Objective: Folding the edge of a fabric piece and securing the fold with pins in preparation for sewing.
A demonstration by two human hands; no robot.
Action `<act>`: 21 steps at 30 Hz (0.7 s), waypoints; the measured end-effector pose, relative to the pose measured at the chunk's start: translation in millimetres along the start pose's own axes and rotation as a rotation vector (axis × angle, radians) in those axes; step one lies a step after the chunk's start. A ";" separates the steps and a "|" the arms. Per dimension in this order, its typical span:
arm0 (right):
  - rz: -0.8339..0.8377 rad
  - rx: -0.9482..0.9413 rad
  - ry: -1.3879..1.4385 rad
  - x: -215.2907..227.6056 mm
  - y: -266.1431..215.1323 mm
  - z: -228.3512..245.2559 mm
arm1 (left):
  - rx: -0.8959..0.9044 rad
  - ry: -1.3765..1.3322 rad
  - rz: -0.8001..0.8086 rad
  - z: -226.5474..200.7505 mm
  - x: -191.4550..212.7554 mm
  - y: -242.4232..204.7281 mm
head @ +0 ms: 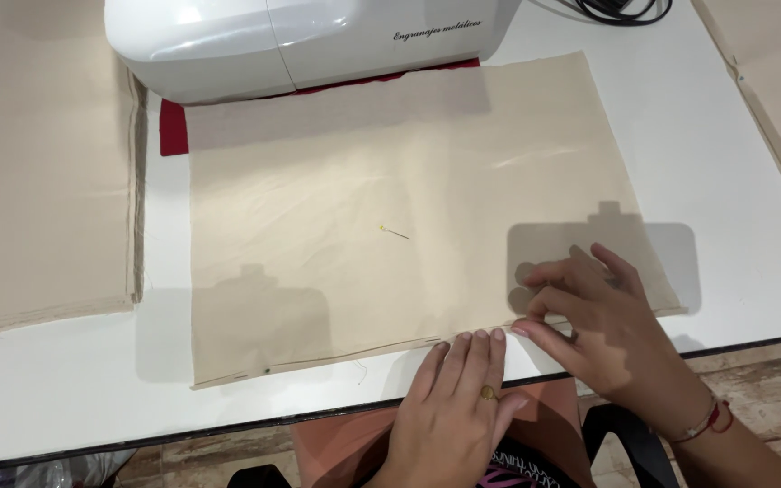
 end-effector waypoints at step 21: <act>0.003 -0.040 -0.014 13.9 -12.0 -33.3 | -0.045 -0.033 0.036 -22.1 -20.5 9.6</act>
Point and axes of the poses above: each hand's wrist, its own y-axis towards the middle knuckle, its own x-axis out of the back of the hand, z = x × y, the point moved 8 cm from there along y, towards the middle knuckle, and after that the axes turned 6 degrees about -z, right-handed, at the moved point
